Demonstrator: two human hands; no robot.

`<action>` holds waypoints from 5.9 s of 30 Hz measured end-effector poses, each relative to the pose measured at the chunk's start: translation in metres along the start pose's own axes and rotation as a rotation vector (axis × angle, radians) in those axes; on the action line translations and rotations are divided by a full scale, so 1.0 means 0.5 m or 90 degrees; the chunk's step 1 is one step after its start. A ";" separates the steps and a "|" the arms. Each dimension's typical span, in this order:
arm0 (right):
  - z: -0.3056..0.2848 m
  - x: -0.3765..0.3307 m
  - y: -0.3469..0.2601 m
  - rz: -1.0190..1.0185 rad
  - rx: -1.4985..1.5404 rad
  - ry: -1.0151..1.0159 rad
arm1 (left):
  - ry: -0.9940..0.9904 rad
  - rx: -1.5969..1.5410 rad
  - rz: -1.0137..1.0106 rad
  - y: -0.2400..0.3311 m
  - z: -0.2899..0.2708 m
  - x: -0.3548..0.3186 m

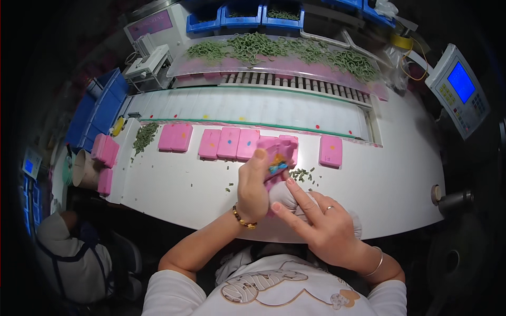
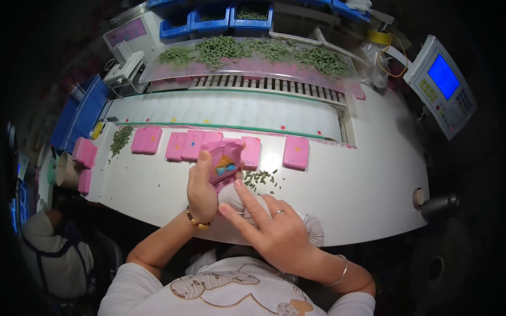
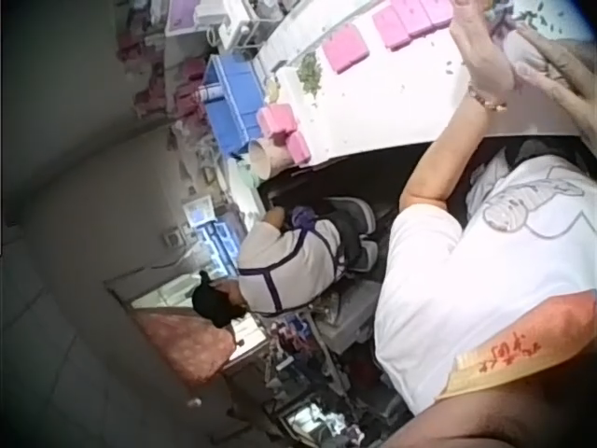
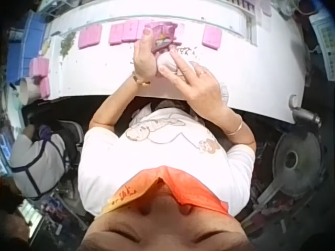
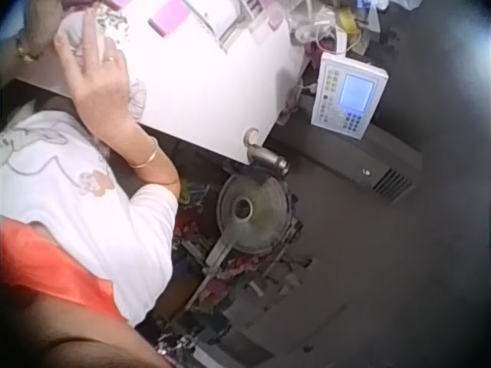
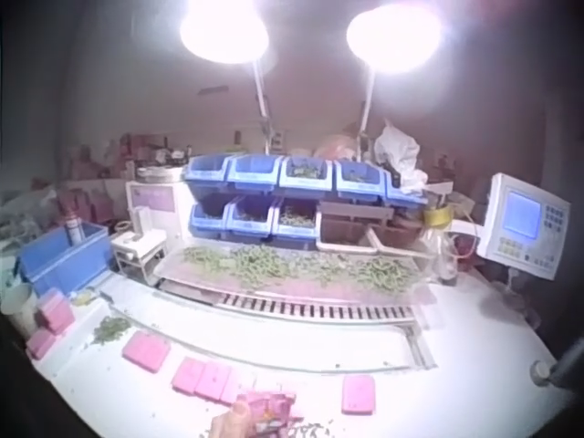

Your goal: The recorder is placing small green decorative items into pink silicone molds on a production line workstation.

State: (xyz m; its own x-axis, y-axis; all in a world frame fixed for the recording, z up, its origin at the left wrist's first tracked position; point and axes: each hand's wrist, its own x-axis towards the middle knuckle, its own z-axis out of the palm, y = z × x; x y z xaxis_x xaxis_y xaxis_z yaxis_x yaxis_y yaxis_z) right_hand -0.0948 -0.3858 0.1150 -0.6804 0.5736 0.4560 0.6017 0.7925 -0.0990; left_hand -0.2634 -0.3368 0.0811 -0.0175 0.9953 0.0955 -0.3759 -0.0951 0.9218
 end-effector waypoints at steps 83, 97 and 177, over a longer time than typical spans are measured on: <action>0.089 -0.037 0.022 0.628 1.011 0.201 | -0.026 -0.061 -0.253 -0.062 0.032 -0.079; 0.083 -0.040 0.028 0.698 1.056 0.206 | -0.084 -0.156 -0.283 -0.028 0.047 -0.092; 0.096 -0.032 0.052 0.488 0.625 0.229 | -0.138 0.124 -0.070 -0.022 -0.010 -0.063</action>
State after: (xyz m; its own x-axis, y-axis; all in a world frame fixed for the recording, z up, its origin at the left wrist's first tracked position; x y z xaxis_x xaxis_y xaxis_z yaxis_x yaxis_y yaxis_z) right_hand -0.0885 -0.3646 0.0625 -0.0586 0.9801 0.1899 0.1258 0.1959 -0.9725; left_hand -0.2632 -0.3669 0.0661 0.2197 0.9743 0.0502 -0.1797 -0.0102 0.9837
